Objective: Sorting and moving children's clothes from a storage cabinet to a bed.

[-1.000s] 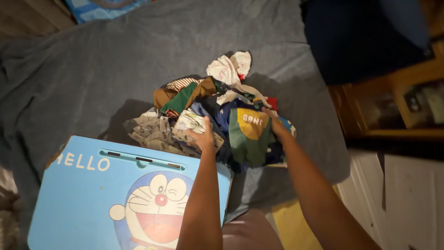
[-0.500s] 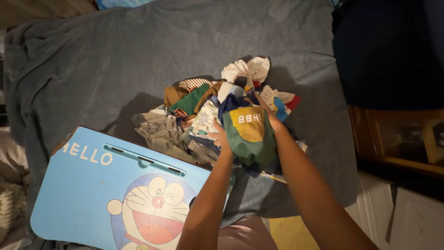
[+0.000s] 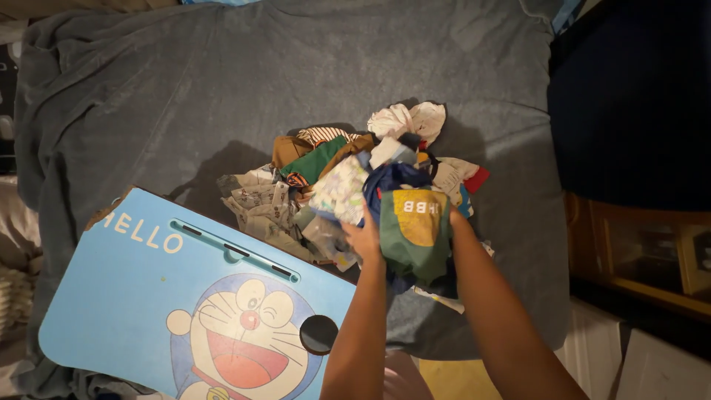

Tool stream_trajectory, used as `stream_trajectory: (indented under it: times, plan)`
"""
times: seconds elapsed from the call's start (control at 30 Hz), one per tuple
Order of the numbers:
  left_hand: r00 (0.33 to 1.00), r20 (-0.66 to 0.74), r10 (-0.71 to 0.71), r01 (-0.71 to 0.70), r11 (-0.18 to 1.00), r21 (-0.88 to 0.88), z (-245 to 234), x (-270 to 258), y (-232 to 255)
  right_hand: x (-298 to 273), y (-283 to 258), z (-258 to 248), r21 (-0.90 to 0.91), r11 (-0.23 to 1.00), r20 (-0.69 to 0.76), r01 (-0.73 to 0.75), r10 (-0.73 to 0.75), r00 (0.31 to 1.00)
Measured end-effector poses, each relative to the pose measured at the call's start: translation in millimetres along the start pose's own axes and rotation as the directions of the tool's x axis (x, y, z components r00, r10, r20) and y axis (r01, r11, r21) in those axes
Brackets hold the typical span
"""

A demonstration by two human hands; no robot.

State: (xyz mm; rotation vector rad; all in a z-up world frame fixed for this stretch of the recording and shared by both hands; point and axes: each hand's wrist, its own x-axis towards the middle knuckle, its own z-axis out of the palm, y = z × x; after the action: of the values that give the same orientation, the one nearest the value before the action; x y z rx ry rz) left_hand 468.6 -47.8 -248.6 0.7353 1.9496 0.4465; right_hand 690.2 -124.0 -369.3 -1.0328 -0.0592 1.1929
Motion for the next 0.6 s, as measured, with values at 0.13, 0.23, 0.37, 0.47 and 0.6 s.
stream_trajectory:
  times: [0.13, 0.23, 0.37, 0.47, 0.6]
  plan:
    - [0.999, 0.027, 0.044, -0.049, 0.971, 0.233, 33, -5, 29, 2, -33, -18, 0.01, 0.998, -0.063, 0.054, -0.054, 0.997]
    - [0.962, 0.079, 0.26, -0.266, 0.961, 0.071, 57, -29, 83, -10, -73, 1, 0.016, 0.994, -0.108, 0.107, -0.105, 0.989]
    - [0.955, 0.157, 0.252, -0.277, 0.947, 0.165, 74, -50, 148, -8, -111, 11, 0.027, 0.98, -0.187, 0.199, -0.191, 0.964]
    - [0.956, 0.144, 0.254, -0.291, 0.867, 0.405, 83, -30, 142, 8, -120, -2, 0.033, 0.963, -0.243, 0.267, -0.251, 0.937]
    - [0.928, 0.236, 0.289, -0.373, 0.709, 0.599, 100, 24, 94, 26, -107, -34, 0.042, 0.939, -0.326, 0.34, -0.309, 0.893]
